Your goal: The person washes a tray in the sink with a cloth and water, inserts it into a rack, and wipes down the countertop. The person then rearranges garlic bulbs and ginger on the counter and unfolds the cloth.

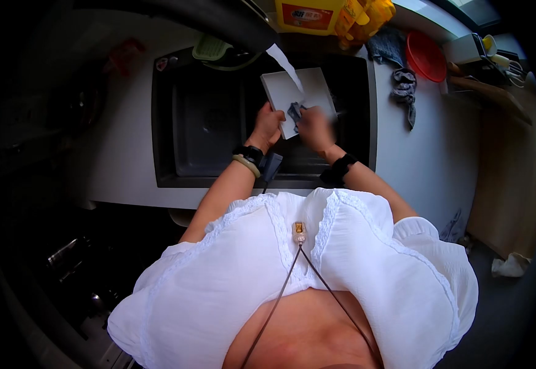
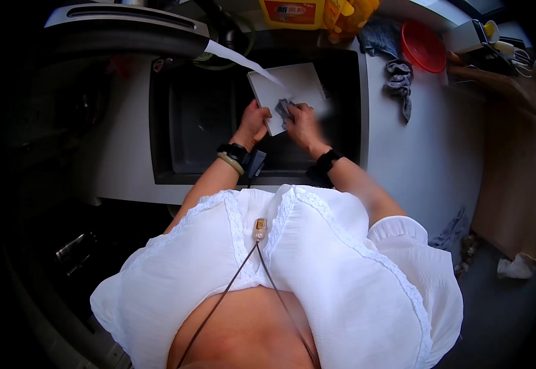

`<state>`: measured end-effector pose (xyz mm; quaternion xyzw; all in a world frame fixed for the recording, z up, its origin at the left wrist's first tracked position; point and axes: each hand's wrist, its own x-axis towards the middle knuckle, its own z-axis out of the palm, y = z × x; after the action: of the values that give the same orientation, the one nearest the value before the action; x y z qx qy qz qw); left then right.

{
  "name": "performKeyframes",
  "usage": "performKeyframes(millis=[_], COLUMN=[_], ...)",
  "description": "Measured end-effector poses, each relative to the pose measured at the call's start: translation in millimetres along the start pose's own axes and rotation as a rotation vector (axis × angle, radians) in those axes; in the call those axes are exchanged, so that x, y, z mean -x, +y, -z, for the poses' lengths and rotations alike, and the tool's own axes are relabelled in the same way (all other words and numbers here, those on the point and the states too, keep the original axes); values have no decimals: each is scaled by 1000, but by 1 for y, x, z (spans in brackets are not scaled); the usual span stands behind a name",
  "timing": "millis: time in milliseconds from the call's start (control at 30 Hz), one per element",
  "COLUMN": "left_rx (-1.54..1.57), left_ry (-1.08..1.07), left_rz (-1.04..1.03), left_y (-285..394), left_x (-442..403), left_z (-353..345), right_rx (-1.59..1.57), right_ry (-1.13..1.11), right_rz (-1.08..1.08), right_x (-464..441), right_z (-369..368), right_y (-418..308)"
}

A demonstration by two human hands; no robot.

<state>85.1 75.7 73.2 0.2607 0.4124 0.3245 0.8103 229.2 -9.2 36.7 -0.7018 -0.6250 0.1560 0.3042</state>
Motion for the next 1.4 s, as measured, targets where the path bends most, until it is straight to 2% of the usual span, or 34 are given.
performKeyframes(millis=[67,100,133,200,267,367,400,500,533,633,667,767,800,900,1000,1133,1200,1267,1367,1400], left_rx=[-15,-22,-59,-137,-182,-262,-290,-245,-210,-171,-203,-246,-254,-305,-398,-281,-119,-136,-151,-153], left_ry=[-15,-23,-39,-72,-78,-80,-78,-97,-94,-85,-93,-111,-119,-133,-133,-84,-32,-88,-91,-78], left_rz=[22,32,36,46,72,56,42,78,75,70,50,53,65,63,93,106,80,72,76,77], left_y=[-3,-4,-4,-5,-1,3,5,5,6,1,0,0,1,-1,2,2,3,4,12,17], left_x=[5,8,12,22,30,30,29,24,24,38,38,48,50,46,36,36,41,33,40,45], left_z=[-3,-5,-8,-14,-20,-20,-18,-3,-4,-2,-3,-8,-9,-7,2,6,-3,17,15,12], right_rx=[221,265,359,333,101,112,127,31,-5,48,42,95,7,-60,-157,-248,-231,-169,-181,-178], right_ry=[39,-85,-62,-16,23,-136,-311,-11,-63,-251,-297,-406,-378,-402,-342,-220,-290,-420,-348,-381], right_rz=[4,-135,-69,-57,-162,-72,-172,-38,-67,-190,-326,-488,-585,-558,-333,-18,-10,-3,-4,-142], right_x=[-5,-10,-12,-21,-42,-68,-75,-60,-58,-62,-62,-56,-56,-60,-57,-46,-33,-30,-3,-5], right_z=[-22,-33,-61,-66,-13,-21,-35,5,10,18,27,45,29,22,14,26,36,50,42,41], right_y=[39,70,116,129,74,69,72,-22,-28,-3,2,16,32,25,0,-51,-70,-77,-44,-32])
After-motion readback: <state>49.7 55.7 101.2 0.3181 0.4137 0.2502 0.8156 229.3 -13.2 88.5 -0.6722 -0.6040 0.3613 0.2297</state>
